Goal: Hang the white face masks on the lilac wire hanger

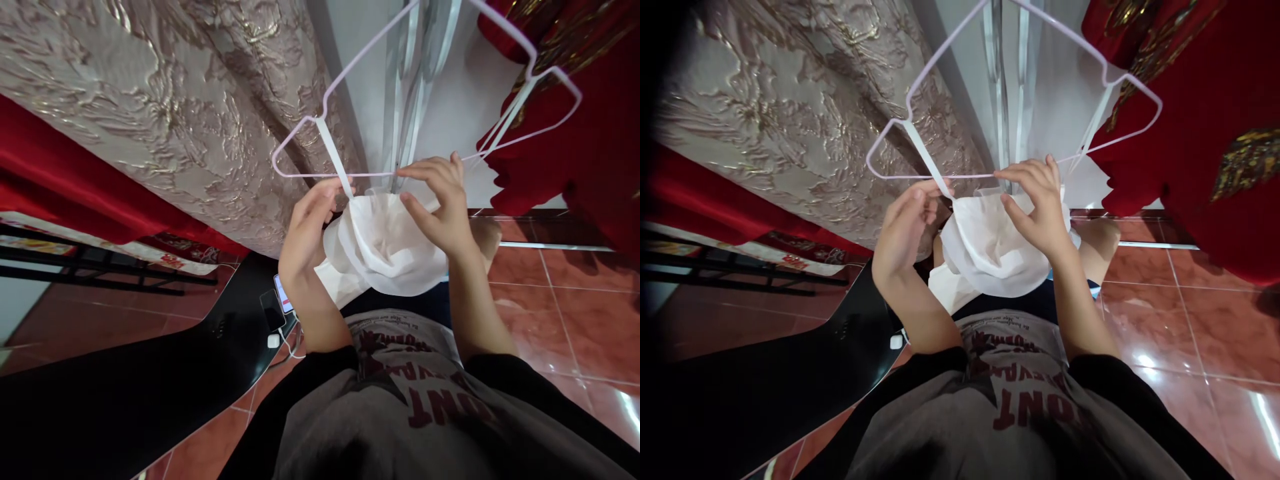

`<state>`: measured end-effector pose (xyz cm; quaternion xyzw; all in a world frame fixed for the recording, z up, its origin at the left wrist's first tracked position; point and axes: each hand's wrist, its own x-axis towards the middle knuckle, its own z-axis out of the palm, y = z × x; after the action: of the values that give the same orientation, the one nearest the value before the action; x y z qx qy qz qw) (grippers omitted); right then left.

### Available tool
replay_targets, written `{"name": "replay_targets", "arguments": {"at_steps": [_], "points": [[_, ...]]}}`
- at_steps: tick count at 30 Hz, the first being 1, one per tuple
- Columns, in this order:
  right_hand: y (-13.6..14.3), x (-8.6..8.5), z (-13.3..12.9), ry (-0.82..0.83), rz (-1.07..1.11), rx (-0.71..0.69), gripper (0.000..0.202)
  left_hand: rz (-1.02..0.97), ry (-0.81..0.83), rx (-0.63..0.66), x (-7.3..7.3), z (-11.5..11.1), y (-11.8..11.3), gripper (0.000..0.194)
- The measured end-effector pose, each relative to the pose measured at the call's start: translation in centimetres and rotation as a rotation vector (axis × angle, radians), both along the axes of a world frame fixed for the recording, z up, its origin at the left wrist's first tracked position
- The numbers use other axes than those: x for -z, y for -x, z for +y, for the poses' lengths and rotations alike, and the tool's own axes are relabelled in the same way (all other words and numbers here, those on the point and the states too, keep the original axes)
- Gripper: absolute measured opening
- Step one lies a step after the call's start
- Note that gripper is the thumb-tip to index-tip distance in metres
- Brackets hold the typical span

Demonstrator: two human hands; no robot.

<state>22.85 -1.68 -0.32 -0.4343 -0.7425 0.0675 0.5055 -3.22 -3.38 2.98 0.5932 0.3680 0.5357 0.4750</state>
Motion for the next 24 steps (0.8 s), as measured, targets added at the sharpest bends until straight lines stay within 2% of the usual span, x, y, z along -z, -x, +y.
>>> {"name": "replay_targets", "arguments": {"at_steps": [4, 6, 7, 9, 11, 12, 14, 16, 18, 19, 23, 24], "points": [[-0.3, -0.9, -0.2, 0.033, 0.037, -0.019, 0.023, -0.221, -0.098, 0.096, -2.5, 0.7, 0.6, 0.039], [-0.7, -1.3, -0.2, 0.041, 0.04, -0.036, 0.022, -0.355, -0.243, 0.029, -3.3, 1.8, 1.3, 0.039], [-1.0, -1.4, -0.2, 0.04, 0.039, -0.041, 0.022, -0.398, -0.312, -0.054, -3.5, 2.3, 1.7, 0.037], [-1.4, -1.5, -0.2, 0.04, 0.038, -0.039, 0.023, -0.419, -0.395, -0.317, -3.2, 3.1, 2.5, 0.031], [-1.4, -1.4, -0.4, 0.039, 0.041, -0.031, 0.022, -0.379, -0.395, -0.554, -2.0, 3.6, 2.7, 0.027], [-1.2, -1.3, -0.5, 0.038, 0.041, -0.03, 0.022, -0.363, -0.36, -0.614, -1.2, 3.7, 2.6, 0.028], [-0.5, -1.1, -0.9, 0.032, 0.03, -0.041, 0.025, -0.367, -0.246, -0.576, 0.4, 3.8, 1.8, 0.023], [0.5, -0.9, -1.3, 0.013, 0.012, -0.063, 0.03, -0.397, -0.137, -0.422, 1.7, 4.0, 0.3, 0.012], [1.3, -0.6, -1.5, -0.018, -0.002, -0.08, 0.035, -0.421, -0.125, -0.295, 2.4, 4.1, -1.4, 0.029], [1.4, -0.4, -1.5, -0.055, 0.027, -0.056, 0.035, -0.427, -0.158, -0.275, 2.5, 4.1, -2.1, 0.036], [-0.5, 1.1, -0.7, -0.332, 0.403, 0.28, 0.026, -0.367, -0.218, -0.337, 2.1, 3.9, -3.7, 0.04], [-1.3, 1.6, -0.4, -0.343, 0.515, 0.337, 0.024, -0.346, -0.2, -0.35, 2.1, 3.9, -3.7, 0.039]]}}
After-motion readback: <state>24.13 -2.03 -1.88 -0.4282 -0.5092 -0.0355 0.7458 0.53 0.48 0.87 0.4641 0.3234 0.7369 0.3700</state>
